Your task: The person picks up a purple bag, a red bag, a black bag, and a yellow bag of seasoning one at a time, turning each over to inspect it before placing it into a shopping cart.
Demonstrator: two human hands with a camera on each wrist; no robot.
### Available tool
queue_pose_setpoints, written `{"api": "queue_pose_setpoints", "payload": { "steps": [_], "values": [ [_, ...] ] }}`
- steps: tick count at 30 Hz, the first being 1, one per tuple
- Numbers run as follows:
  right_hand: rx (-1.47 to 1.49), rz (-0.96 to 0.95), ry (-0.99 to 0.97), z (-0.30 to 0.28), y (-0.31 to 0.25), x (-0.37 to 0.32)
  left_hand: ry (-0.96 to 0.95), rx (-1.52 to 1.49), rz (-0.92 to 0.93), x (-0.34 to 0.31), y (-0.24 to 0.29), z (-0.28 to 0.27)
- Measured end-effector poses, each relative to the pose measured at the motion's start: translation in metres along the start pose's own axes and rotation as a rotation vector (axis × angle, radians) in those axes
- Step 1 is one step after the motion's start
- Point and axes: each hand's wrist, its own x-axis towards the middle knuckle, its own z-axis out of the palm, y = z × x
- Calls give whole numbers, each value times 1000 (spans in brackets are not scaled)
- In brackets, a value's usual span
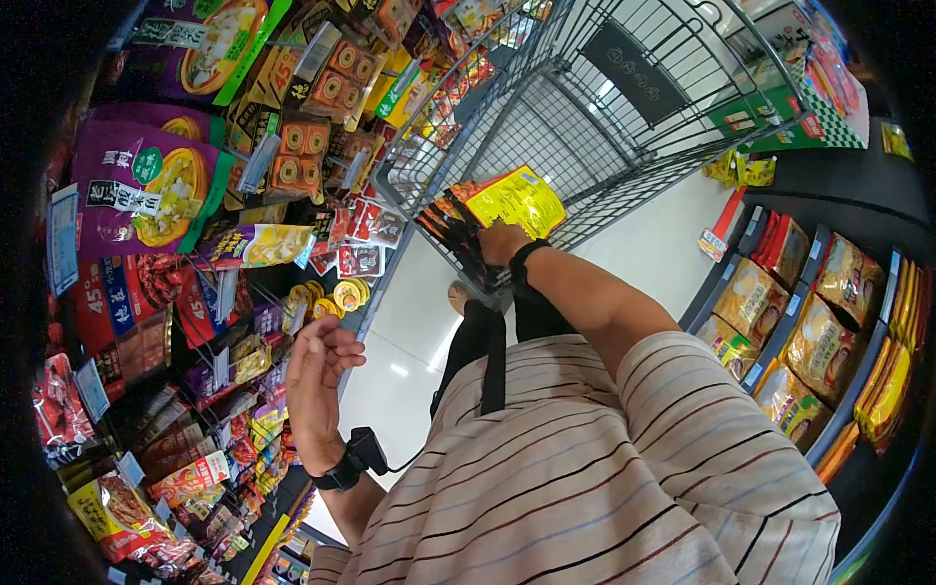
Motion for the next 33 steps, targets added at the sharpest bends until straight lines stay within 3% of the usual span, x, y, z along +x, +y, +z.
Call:
{"api": "queue_pose_setpoints", "payload": {
  "steps": [6,15,21,24,30,33],
  "values": [
    [-23,5,-147,-14,-4,-3,24,27,-14,-1,-2,4],
    [226,171,109,4,-3,17,42,47,-66,-3,-10,8],
    [220,194,47,7,1,35,71,73,-88,-4,-19,3],
    [303,305,48,16,3,53,84,65,-109,-4,-23,3],
    [277,270,119,19,7,59,96,47,-148,-3,-31,-1],
    [158,220,35,14,4,60,106,34,-151,-3,-30,0]
  ]
}}
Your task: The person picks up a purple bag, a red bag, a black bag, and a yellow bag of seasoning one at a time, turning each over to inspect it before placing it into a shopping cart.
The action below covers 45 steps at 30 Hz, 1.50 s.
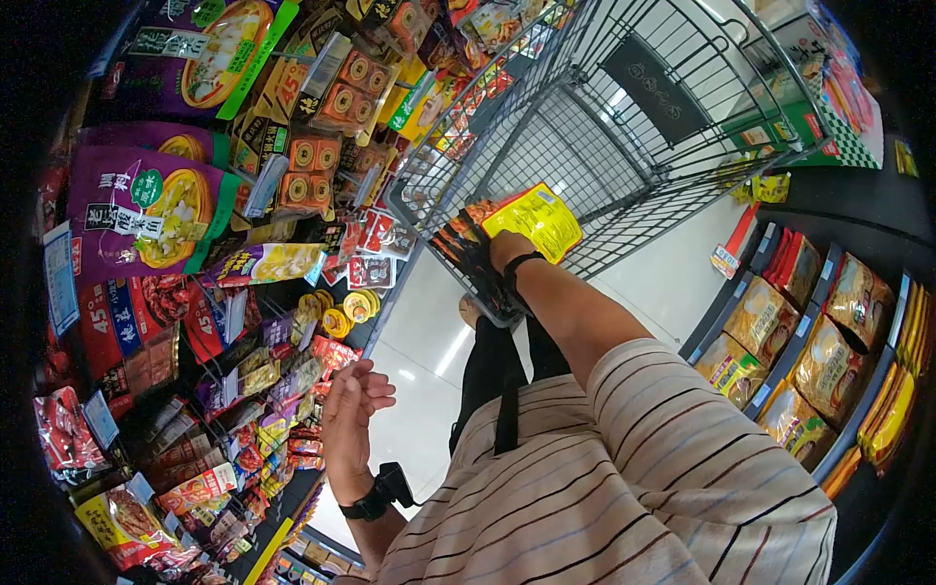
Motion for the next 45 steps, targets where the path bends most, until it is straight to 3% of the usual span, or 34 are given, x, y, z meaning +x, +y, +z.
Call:
{"api": "queue_pose_setpoints", "payload": {
  "steps": [3,6,12,15,20,23,24,28,32,35,39,43,44,45],
  "values": [
    [-67,-69,66,3,2,2,12,-2,1,-1,0,1],
    [24,9,99,-1,11,7,0,-6,14,1,0,0],
    [-170,-36,130,-35,37,7,-57,3,46,7,3,0],
    [-70,52,85,-79,41,-17,-107,14,83,10,7,-1],
    [5,-47,396,-117,71,-51,-203,-4,150,13,9,-7],
    [15,-31,481,-145,62,-88,-270,-7,188,18,7,-16],
    [36,-119,594,-152,55,-110,-294,-6,201,19,7,-19],
    [93,-333,741,-189,11,-198,-346,64,248,22,20,-21],
    [190,-617,815,-214,-23,-259,-428,81,330,32,33,-23],
    [137,-725,843,-226,-48,-300,-434,123,406,45,40,-24],
    [296,-772,706,-227,-86,-351,-351,164,599,48,56,-23],
    [199,-936,676,-210,-113,-365,-289,202,933,51,63,-27],
    [187,-956,655,-206,-121,-371,-275,248,985,49,63,-31],
    [177,-993,630,-202,-129,-376,-337,222,922,46,61,-37]
  ]
}}
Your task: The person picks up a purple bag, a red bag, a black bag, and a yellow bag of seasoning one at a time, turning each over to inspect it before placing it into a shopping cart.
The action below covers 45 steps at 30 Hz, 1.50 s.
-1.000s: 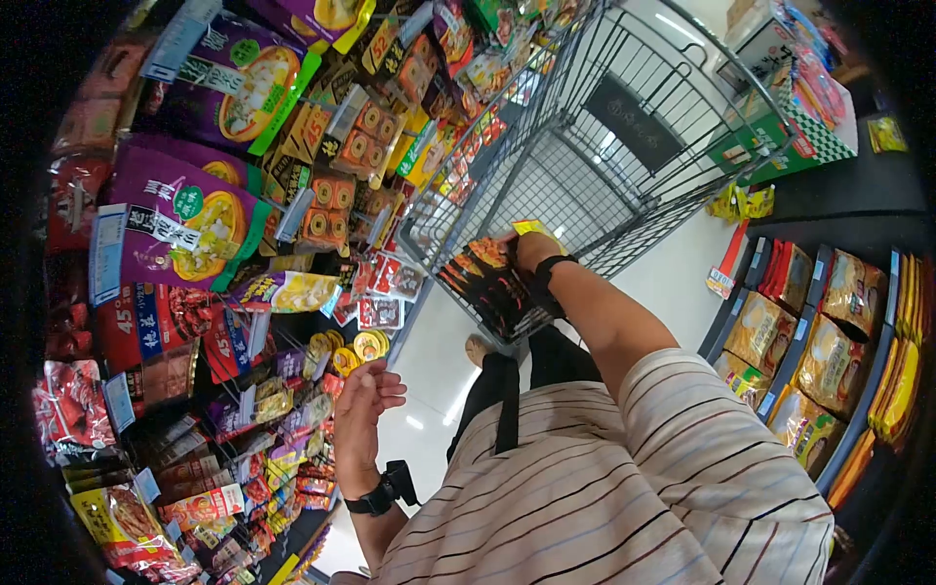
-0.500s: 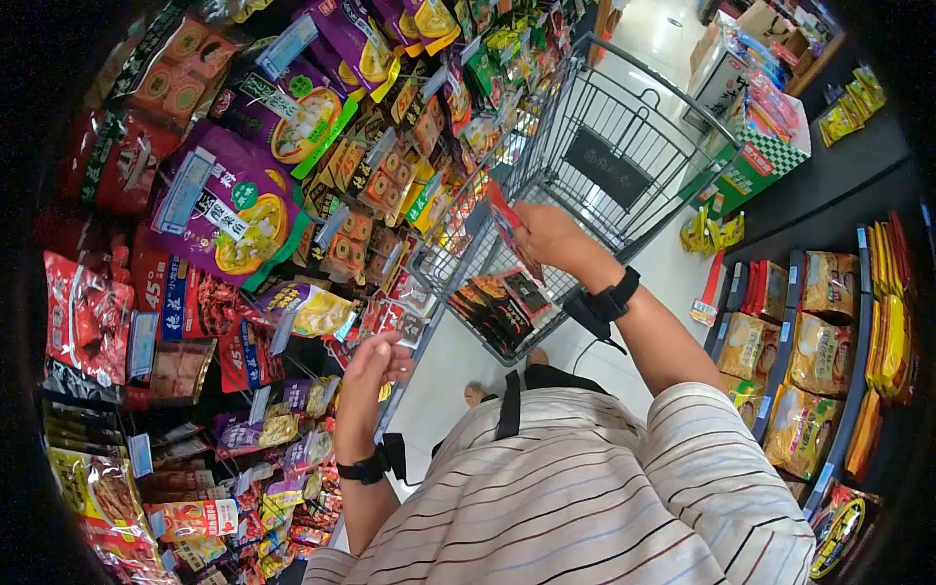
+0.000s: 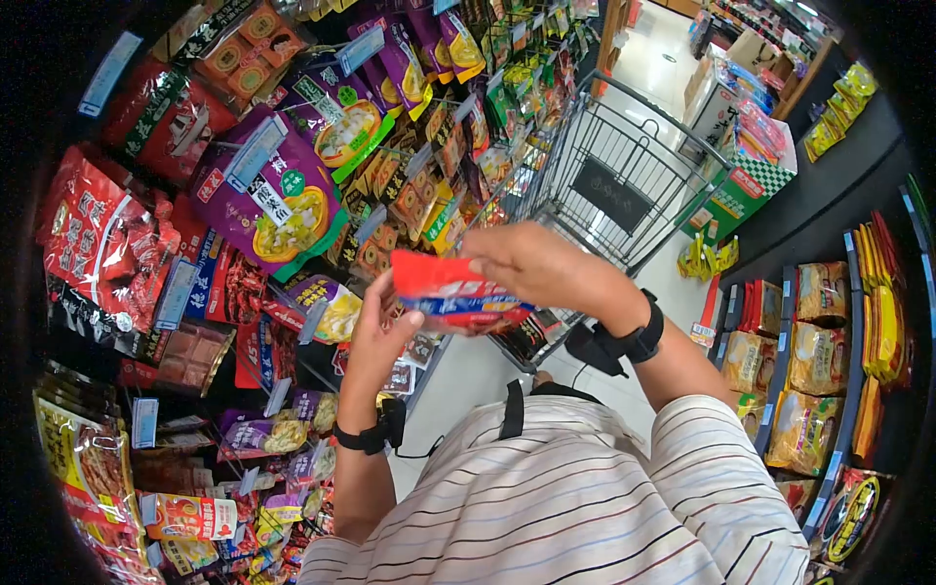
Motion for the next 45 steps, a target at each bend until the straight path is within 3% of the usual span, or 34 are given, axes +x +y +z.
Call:
{"api": "queue_pose_setpoints", "payload": {
  "steps": [3,6,7,11,13,16,17,24,25,31,39,45],
  "values": [
    [69,-71,-63,14,-21,5,-97,-189,-68,-15,14,-9],
    [127,-117,-50,28,-35,13,-179,-260,-349,-37,4,-28],
    [117,-102,-65,31,-36,15,-183,-151,-221,-41,-6,-32],
    [183,3,-114,44,-38,31,-44,-190,-181,-59,7,-39],
    [274,75,-99,52,-32,40,57,-225,-266,-63,17,-50],
    [505,106,35,58,-24,51,196,-434,-250,-66,8,-69],
    [620,244,15,56,-29,51,211,-501,-248,-68,8,-76],
    [1123,387,12,126,-18,51,348,-692,-197,-63,11,-94],
    [1130,392,-58,133,-10,50,347,-720,-213,-61,14,-94],
    [1272,605,70,162,-4,53,357,-775,-237,-56,12,-98],
    [1283,597,101,142,0,57,306,-750,-223,-54,5,-91],
    [1357,617,138,141,18,58,295,-733,-327,-65,3,-74]
  ]
}}
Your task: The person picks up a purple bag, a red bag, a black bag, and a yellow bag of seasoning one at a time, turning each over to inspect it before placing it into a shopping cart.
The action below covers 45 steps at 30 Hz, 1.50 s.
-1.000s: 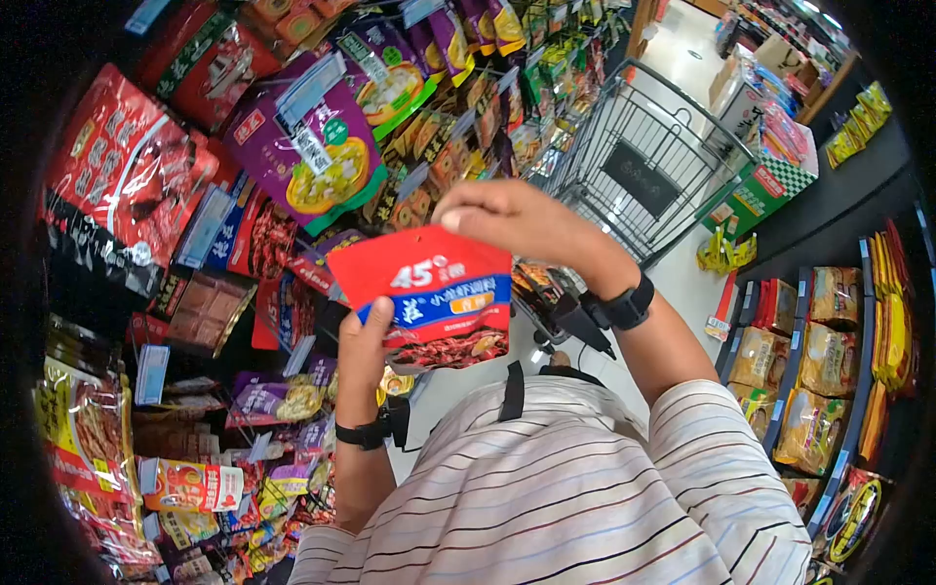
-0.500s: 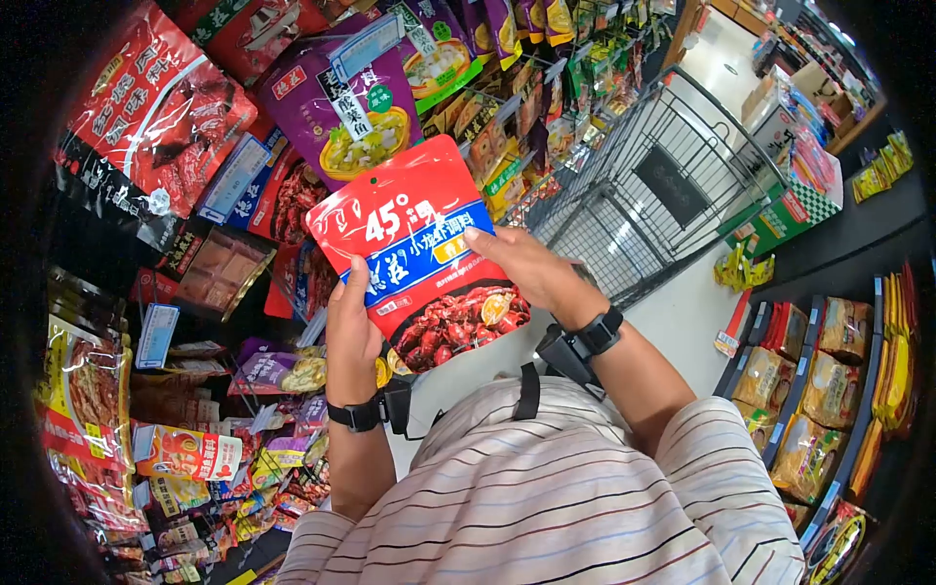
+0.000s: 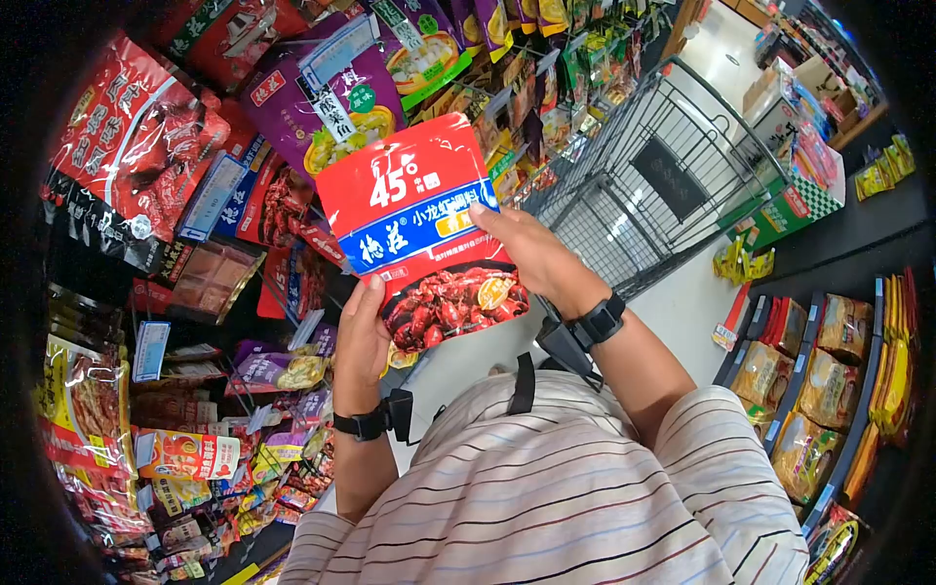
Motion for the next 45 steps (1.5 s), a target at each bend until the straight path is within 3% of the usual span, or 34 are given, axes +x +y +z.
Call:
{"api": "queue_pose_setpoints", "payload": {
  "steps": [22,45],
  "values": [
    [129,72,-34,4,13,-2,41,-19,-46,-10,-1,-8],
    [70,28,-58,15,24,-1,74,-35,2,-22,-9,-26]
  ]
}}
